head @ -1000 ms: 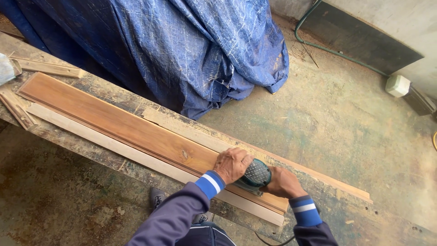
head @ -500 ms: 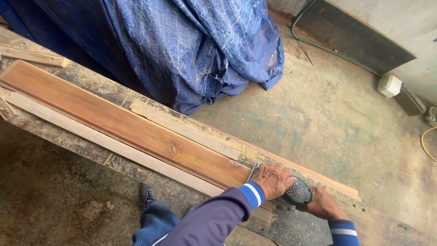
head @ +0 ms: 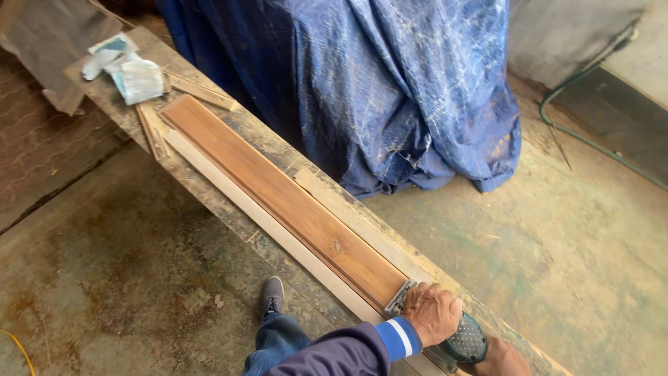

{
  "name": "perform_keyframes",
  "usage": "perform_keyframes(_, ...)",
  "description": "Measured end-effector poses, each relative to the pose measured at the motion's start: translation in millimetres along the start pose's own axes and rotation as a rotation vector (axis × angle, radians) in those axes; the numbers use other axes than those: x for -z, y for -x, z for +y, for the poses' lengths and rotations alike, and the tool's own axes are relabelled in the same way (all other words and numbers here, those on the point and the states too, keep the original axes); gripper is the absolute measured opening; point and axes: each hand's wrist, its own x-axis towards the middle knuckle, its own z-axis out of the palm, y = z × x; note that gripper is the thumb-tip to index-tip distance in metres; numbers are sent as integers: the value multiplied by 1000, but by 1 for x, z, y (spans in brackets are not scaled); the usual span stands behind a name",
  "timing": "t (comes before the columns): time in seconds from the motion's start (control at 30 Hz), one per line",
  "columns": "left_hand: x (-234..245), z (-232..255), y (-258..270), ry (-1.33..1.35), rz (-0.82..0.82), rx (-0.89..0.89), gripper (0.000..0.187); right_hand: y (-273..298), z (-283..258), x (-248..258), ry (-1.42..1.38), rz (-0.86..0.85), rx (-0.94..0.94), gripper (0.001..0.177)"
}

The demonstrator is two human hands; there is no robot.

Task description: Sanding wooden planks using an electric orbital sander and manual sandpaper blocks.

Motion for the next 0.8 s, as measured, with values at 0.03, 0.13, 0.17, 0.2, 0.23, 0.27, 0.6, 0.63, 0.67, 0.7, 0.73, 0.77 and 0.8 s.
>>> perform_keyframes(0.03, 7, -5, -4, -29, 24, 43, 36, -4, -16, 0, -21, -5, -8, 60)
perform_keyframes(0.13, 39, -22, -17, -44, 44, 127, 37, -8, -67, 5, -27, -13, -26, 61)
perform_keyframes(0.17, 52, -28, -20, -26, 29, 165, 38, -8, -84, 8, -16, -18, -46, 61)
perform_keyframes(0.2, 61, -35, -23, -26, 34, 166, 38, -8, -97, 9, -13, -17, -43, 61)
perform_keyframes(0.23, 71, -43, -26, -51, 75, 163, 37, -8, -111, 10, -19, -7, -31, 59)
perform_keyframes(0.27, 81, -49, -31, -73, 118, 157, 36, -8, -125, 14, -24, 6, -20, 57)
perform_keyframes(0.6, 191, -121, -59, -50, 254, 118, 37, -34, -263, 38, -30, 31, 113, 49)
perform_keyframes(0.63, 200, -132, -63, -79, 253, 125, 38, -39, -277, 38, -35, 10, 113, 46)
perform_keyframes(0.67, 208, -142, -65, -106, 250, 131, 40, -43, -289, 37, -41, -11, 111, 42)
perform_keyframes(0.7, 219, -151, -68, -98, 248, 133, 40, -44, -303, 38, -36, -13, 104, 42)
perform_keyframes(0.73, 229, -160, -72, -105, 208, 156, 42, -46, -317, 40, -28, -12, 111, 41)
perform_keyframes(0.77, 240, -170, -76, -112, 167, 178, 45, -48, -331, 41, -20, -12, 118, 40)
perform_keyframes(0.8, 251, -177, -79, -105, 162, 176, 45, -50, -343, 41, -20, -11, 109, 40)
